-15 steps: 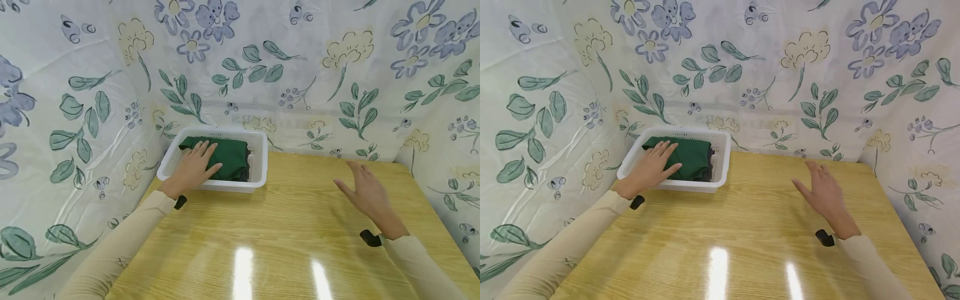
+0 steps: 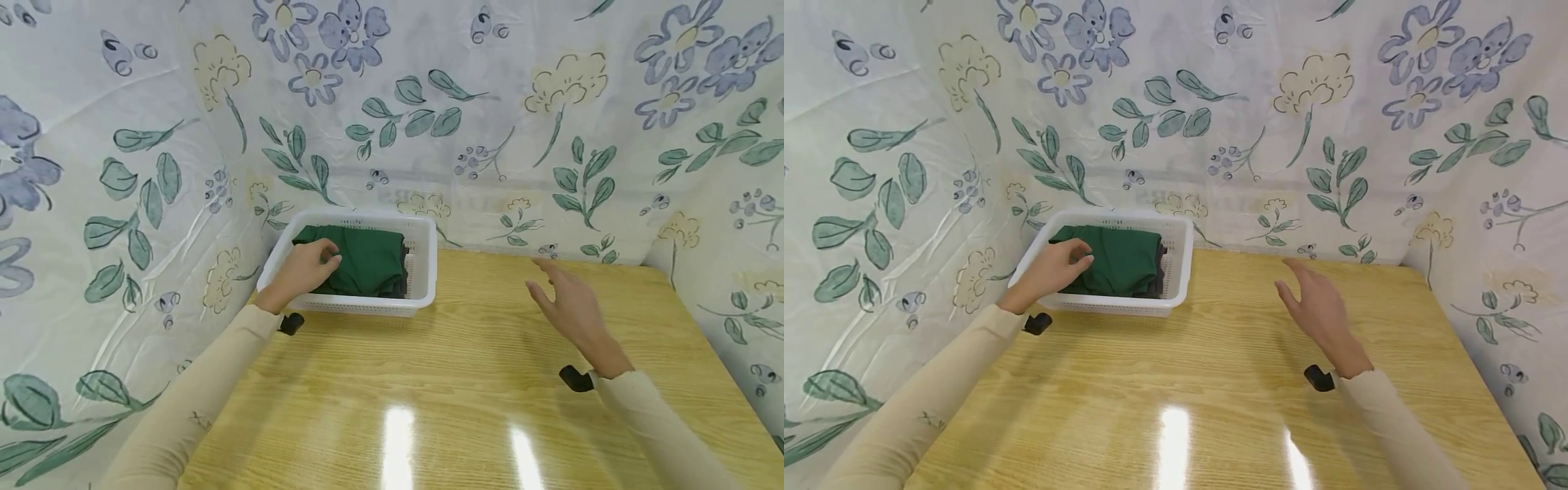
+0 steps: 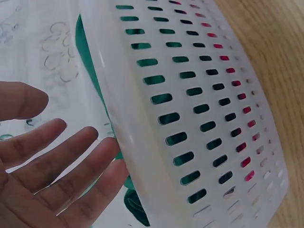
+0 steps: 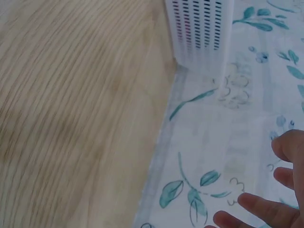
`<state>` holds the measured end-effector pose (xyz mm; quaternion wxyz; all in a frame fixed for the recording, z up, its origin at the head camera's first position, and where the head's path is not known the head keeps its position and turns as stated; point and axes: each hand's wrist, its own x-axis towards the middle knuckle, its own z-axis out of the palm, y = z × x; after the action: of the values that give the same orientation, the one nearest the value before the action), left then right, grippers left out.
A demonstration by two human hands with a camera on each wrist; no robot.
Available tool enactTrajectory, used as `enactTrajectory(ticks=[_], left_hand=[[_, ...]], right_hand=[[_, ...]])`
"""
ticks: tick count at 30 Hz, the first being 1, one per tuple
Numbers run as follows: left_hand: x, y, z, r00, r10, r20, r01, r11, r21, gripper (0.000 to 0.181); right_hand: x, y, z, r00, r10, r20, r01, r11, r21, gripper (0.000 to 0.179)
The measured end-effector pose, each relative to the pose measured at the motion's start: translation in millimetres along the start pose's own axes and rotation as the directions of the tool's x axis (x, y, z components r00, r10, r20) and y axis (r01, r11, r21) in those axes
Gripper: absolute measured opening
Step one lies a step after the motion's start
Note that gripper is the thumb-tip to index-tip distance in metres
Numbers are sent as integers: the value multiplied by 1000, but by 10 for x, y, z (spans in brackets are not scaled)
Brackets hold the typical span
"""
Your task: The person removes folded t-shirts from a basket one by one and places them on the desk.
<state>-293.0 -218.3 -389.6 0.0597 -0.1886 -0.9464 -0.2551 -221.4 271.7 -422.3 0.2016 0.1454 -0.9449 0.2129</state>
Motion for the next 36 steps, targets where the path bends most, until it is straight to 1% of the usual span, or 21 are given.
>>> enactTrajectory(ticks=[4,12,17,21,24,30,32,36], left_hand=[[23,-52,-48,999,-35,2,35,999,-23,30],[95,-124,-178,995,-101,26,103,992,-68,32],[138,-167,-222,989,-138,55,142,988,-67,34],[159,-216,-244,981,-177,85,183,980,-73,41],[174,-261,-261,972,-216,95,224,970,-92,48],[184,-327,-312,960,-259,110,270,957,-105,53],[190,-344,-315,954,-270,127,283,953,-104,53],[213,-379,-295,937,-289,193,315,941,-121,56]], right_hand=[[97,-100,86,1000,-14,6,14,999,46,46],[263,-332,265,999,14,43,-21,987,157,44],[404,-509,394,1000,-16,27,10,978,209,42],[529,-668,492,999,-49,14,45,970,240,41],[627,-804,548,998,-59,17,53,964,259,41],[807,-1084,646,996,-72,52,55,961,273,40],[846,-1169,680,995,-81,63,59,956,286,40],[902,-1313,769,990,-99,96,62,943,328,39]])
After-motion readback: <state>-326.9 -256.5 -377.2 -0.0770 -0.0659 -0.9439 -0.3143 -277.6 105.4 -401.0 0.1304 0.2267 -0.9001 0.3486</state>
